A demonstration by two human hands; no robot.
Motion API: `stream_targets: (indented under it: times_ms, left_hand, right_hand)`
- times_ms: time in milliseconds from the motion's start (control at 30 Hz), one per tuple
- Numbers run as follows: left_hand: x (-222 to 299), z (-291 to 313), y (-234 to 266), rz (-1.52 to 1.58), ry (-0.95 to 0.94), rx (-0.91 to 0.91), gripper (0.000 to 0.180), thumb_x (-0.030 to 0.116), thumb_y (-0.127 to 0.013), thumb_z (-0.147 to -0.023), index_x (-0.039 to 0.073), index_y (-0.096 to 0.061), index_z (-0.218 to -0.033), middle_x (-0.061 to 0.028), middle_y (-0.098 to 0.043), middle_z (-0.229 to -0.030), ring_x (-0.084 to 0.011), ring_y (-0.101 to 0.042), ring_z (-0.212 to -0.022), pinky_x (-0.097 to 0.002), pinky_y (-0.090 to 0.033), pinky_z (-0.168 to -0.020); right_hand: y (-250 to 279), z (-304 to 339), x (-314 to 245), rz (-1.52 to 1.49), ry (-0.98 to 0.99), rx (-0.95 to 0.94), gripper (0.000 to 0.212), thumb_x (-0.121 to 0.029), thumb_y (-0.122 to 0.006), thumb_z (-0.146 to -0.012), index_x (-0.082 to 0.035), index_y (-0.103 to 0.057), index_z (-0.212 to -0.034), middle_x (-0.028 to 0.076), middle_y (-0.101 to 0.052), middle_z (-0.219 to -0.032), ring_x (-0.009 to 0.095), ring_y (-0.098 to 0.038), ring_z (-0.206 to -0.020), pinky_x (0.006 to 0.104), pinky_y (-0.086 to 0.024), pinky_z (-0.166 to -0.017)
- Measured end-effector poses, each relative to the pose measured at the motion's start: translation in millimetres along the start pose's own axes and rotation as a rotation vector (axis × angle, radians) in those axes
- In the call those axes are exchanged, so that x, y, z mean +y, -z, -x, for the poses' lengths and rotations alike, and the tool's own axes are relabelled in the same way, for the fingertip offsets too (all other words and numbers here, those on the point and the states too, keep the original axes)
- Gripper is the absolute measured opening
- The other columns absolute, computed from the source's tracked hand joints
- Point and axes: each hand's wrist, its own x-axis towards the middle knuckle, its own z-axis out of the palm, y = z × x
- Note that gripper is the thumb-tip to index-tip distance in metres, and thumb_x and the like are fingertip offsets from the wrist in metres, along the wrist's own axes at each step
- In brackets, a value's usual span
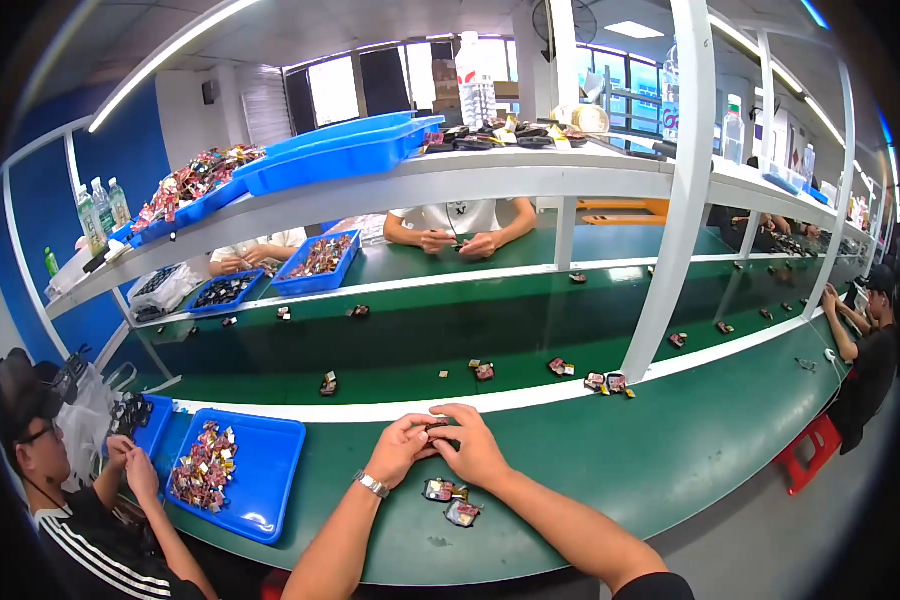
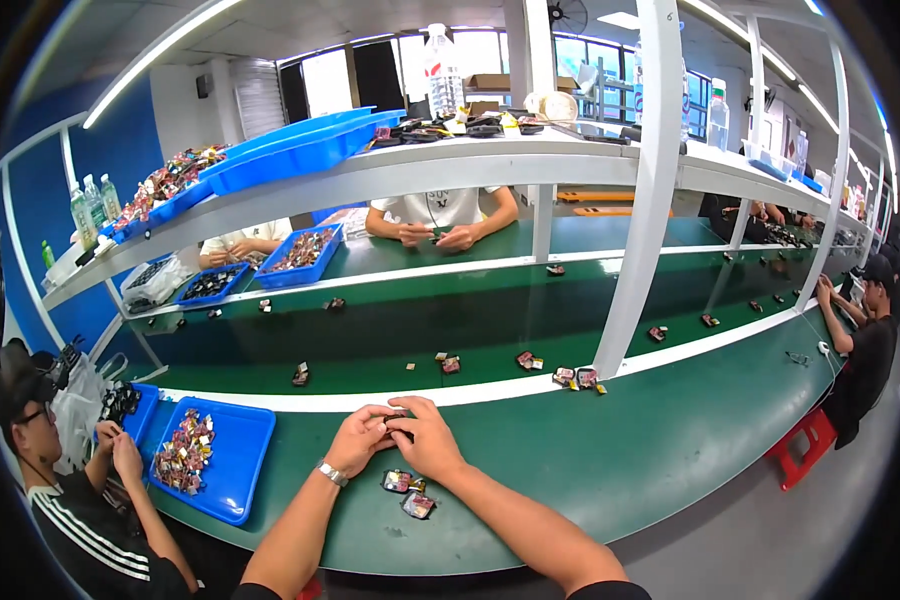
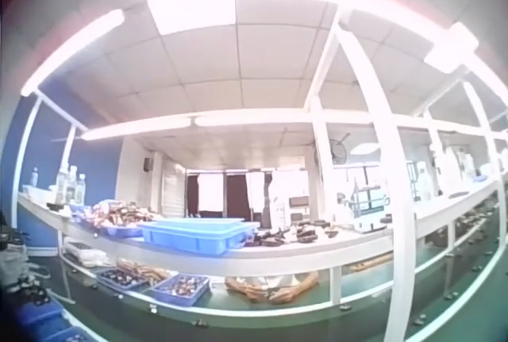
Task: Sorting small packaged items on a conveyor-style assembly table in a factory setting.
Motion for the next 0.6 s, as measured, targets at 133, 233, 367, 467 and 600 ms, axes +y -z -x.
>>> stream_targets:
  times_ms: [133,233,367,467,600]
  left_hand:
    - [-2.5,-2.3,3.9,0.008,-0.037,0.014,0.026,0.004,-0.047,-0.099,0.000,-0.048,-0.125,-0.0144,-0.063,-0.116,-0.0209,-0.062,-0.109,-0.0358,-0.053,-0.095]
    - [-0.2,-1.3,0.7,0.035,-0.026,0.012,0.027,0.004,-0.046,-0.099,-0.001,-0.047,-0.125,-0.0152,-0.062,-0.116,-0.0222,-0.062,-0.109,-0.0367,-0.053,-0.096]
    - [2.9,-1.4,-2.6,0.035,-0.011,0.028,0.026,0.003,-0.045,-0.099,-0.001,-0.047,-0.125,-0.0142,-0.062,-0.116,-0.0222,-0.062,-0.109,-0.0369,-0.053,-0.096]
    - [1.6,-1.6,-1.1,0.034,-0.001,0.023,0.026,0.004,-0.047,-0.098,0.000,-0.048,-0.125,-0.0127,-0.063,-0.116,-0.0213,-0.062,-0.109,-0.0368,-0.054,-0.095]
    - [5.3,-1.5,-5.8,0.023,0.023,0.036,0.026,0.004,-0.049,-0.098,0.002,-0.049,-0.124,-0.0111,-0.063,-0.116,-0.0200,-0.062,-0.109,-0.0356,-0.054,-0.094]
  right_hand:
    - [3.9,-4.6,-3.7,-0.012,-0.008,-0.039,0.018,-0.005,-0.070,-0.078,-0.007,-0.071,-0.096,0.010,-0.060,-0.121,0.031,-0.052,-0.117,0.0395,-0.044,-0.099]
    - [1.9,-4.0,-2.9,0.077,0.020,-0.008,0.019,-0.004,-0.070,-0.077,-0.007,-0.071,-0.096,0.009,-0.061,-0.118,0.029,-0.054,-0.113,0.0372,-0.048,-0.093]
    - [2.9,-6.1,-1.3,0.065,0.048,0.026,0.017,-0.002,-0.070,-0.077,-0.006,-0.069,-0.094,0.008,-0.062,-0.109,0.026,-0.059,-0.102,0.0347,-0.053,-0.082]
    - [6.5,-7.8,-2.0,0.154,0.133,0.083,0.016,-0.001,-0.070,-0.075,-0.006,-0.068,-0.090,0.005,-0.062,-0.100,0.024,-0.061,-0.091,0.0336,-0.054,-0.072]
    - [8.5,-7.0,-2.1,0.224,0.152,0.021,0.014,-0.004,-0.071,-0.073,-0.007,-0.067,-0.086,0.004,-0.062,-0.096,0.024,-0.060,-0.087,0.0345,-0.053,-0.071]
